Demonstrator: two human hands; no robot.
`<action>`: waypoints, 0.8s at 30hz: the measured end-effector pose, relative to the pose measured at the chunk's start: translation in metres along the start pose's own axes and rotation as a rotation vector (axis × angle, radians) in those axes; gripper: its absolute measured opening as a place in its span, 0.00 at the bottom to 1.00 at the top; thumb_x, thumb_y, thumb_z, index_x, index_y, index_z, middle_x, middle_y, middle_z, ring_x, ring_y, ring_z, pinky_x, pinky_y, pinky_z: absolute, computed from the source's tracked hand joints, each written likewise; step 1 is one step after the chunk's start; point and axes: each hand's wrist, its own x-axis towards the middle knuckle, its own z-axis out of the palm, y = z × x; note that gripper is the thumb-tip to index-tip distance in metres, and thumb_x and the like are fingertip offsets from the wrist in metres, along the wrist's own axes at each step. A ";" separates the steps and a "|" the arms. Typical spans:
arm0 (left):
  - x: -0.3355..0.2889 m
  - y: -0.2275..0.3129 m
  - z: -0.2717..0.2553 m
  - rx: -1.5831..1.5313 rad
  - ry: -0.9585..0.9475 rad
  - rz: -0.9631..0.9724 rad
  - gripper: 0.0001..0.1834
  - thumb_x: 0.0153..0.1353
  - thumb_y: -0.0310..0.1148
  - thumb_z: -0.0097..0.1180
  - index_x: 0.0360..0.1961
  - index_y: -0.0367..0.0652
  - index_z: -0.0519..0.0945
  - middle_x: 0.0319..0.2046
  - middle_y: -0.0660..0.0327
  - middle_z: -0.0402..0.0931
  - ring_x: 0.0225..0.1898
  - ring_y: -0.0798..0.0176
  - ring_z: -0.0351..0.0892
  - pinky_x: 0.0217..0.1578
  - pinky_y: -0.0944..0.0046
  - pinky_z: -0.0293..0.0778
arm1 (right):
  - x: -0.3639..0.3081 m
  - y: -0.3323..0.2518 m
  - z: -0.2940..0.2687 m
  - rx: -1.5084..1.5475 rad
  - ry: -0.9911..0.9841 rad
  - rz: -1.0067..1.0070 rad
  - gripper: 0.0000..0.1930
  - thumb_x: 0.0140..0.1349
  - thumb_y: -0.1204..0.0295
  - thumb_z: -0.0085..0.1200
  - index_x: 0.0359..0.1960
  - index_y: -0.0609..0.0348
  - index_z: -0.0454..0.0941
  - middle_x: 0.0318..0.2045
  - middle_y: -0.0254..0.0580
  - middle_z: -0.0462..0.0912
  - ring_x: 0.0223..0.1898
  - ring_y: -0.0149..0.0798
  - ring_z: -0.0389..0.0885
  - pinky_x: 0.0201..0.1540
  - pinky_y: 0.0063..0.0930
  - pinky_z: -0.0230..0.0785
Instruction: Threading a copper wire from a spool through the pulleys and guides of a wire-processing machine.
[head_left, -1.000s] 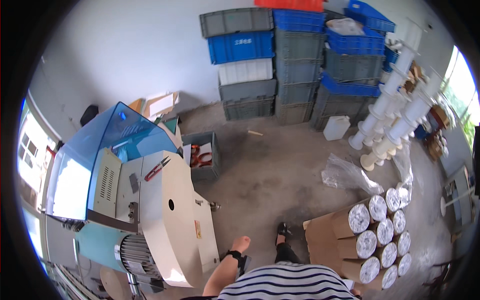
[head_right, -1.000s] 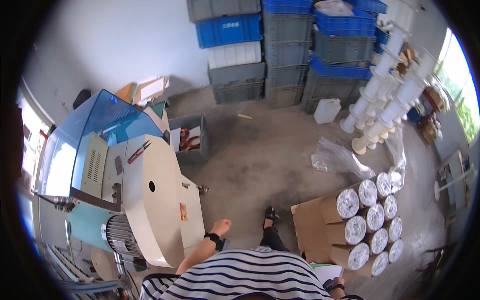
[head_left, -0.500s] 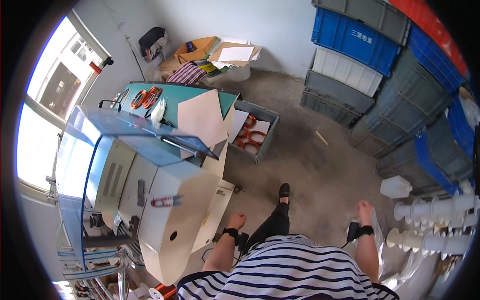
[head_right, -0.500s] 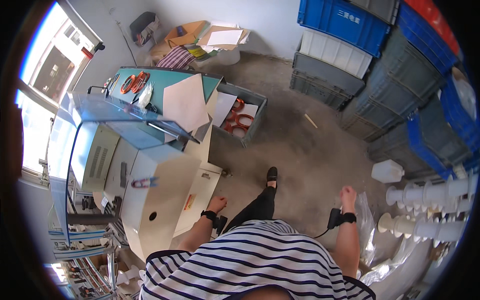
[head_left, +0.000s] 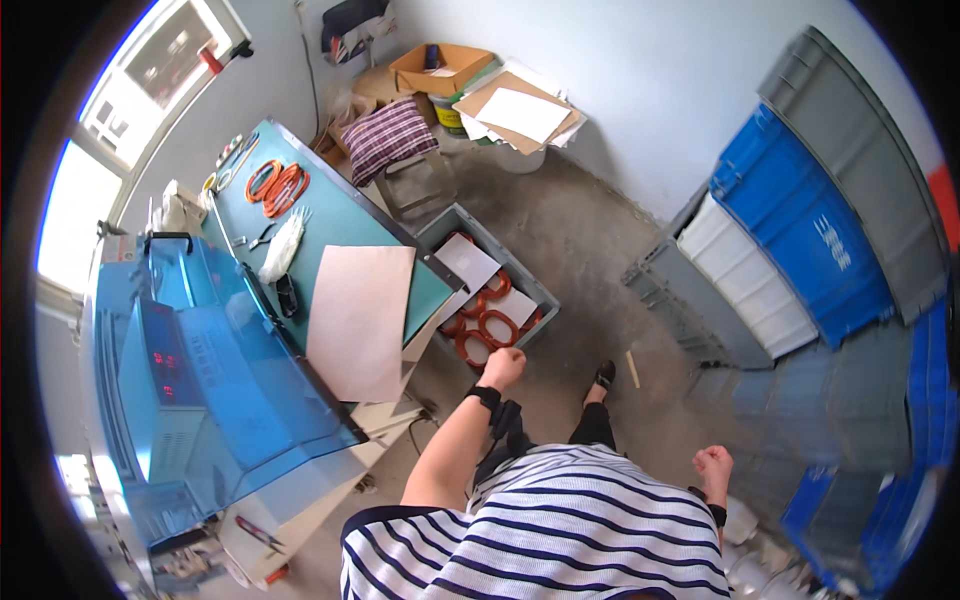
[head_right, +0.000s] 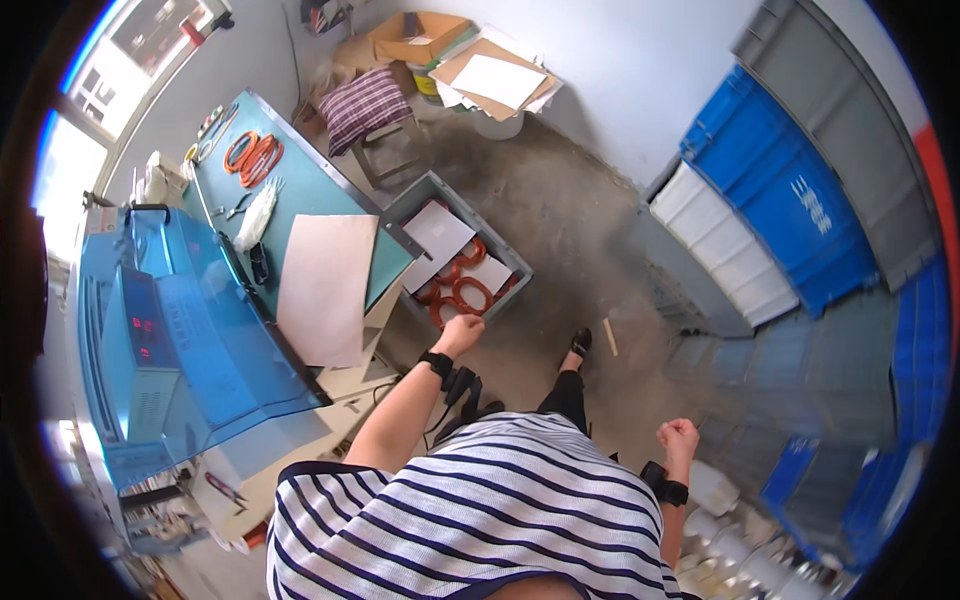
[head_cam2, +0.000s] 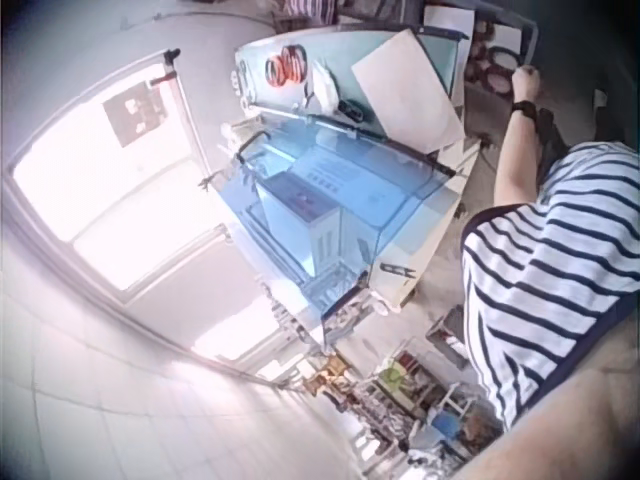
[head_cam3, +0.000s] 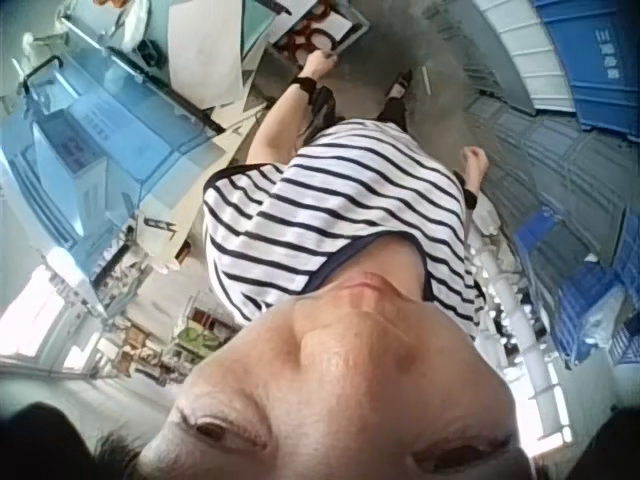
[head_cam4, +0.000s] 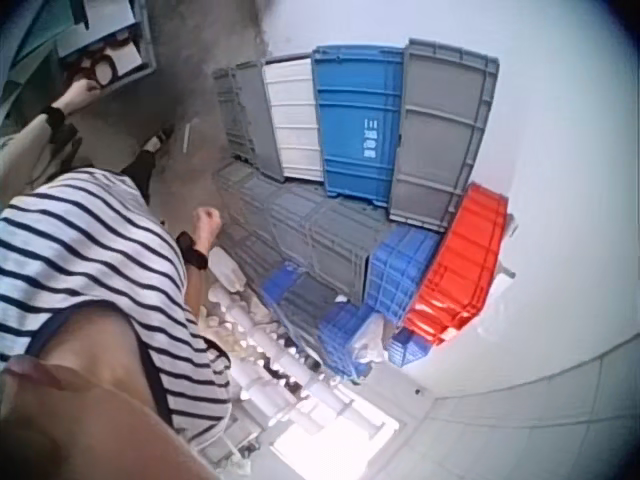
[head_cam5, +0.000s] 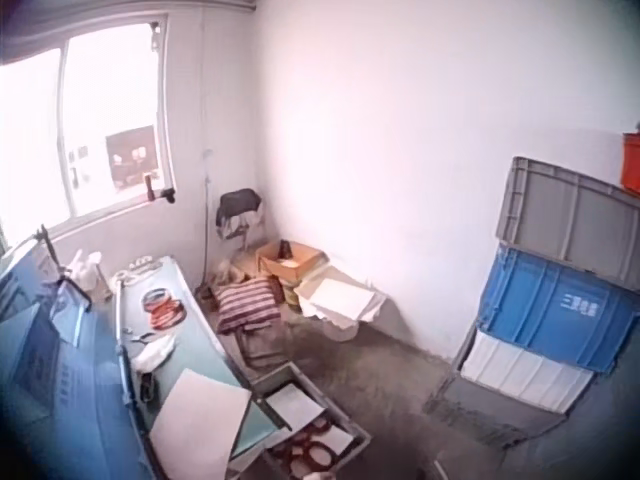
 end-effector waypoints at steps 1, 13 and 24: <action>0.022 0.010 0.003 -0.006 0.035 -0.020 0.13 0.51 0.37 0.50 0.34 0.43 0.81 0.32 0.48 0.77 0.39 0.47 0.76 0.43 0.56 0.71 | 0.030 -0.025 0.009 -0.025 -0.017 -0.010 0.05 0.50 0.81 0.52 0.24 0.59 0.69 0.18 0.34 0.74 0.19 0.26 0.71 0.21 0.17 0.63; 0.055 0.001 0.053 -0.111 0.180 -0.806 0.16 0.49 0.38 0.49 0.36 0.44 0.81 0.38 0.49 0.77 0.44 0.50 0.75 0.48 0.57 0.69 | 0.285 -0.431 0.319 -0.430 -0.785 -0.758 0.12 0.60 0.69 0.49 0.21 0.62 0.73 0.19 0.32 0.76 0.23 0.22 0.68 0.28 0.19 0.61; 0.240 0.045 -0.025 -0.514 0.548 -0.878 0.15 0.51 0.39 0.50 0.35 0.43 0.81 0.35 0.50 0.78 0.42 0.48 0.76 0.45 0.56 0.70 | 0.497 -0.495 0.487 -0.817 -0.940 -0.670 0.09 0.56 0.68 0.50 0.25 0.62 0.76 0.17 0.40 0.78 0.16 0.30 0.72 0.19 0.23 0.64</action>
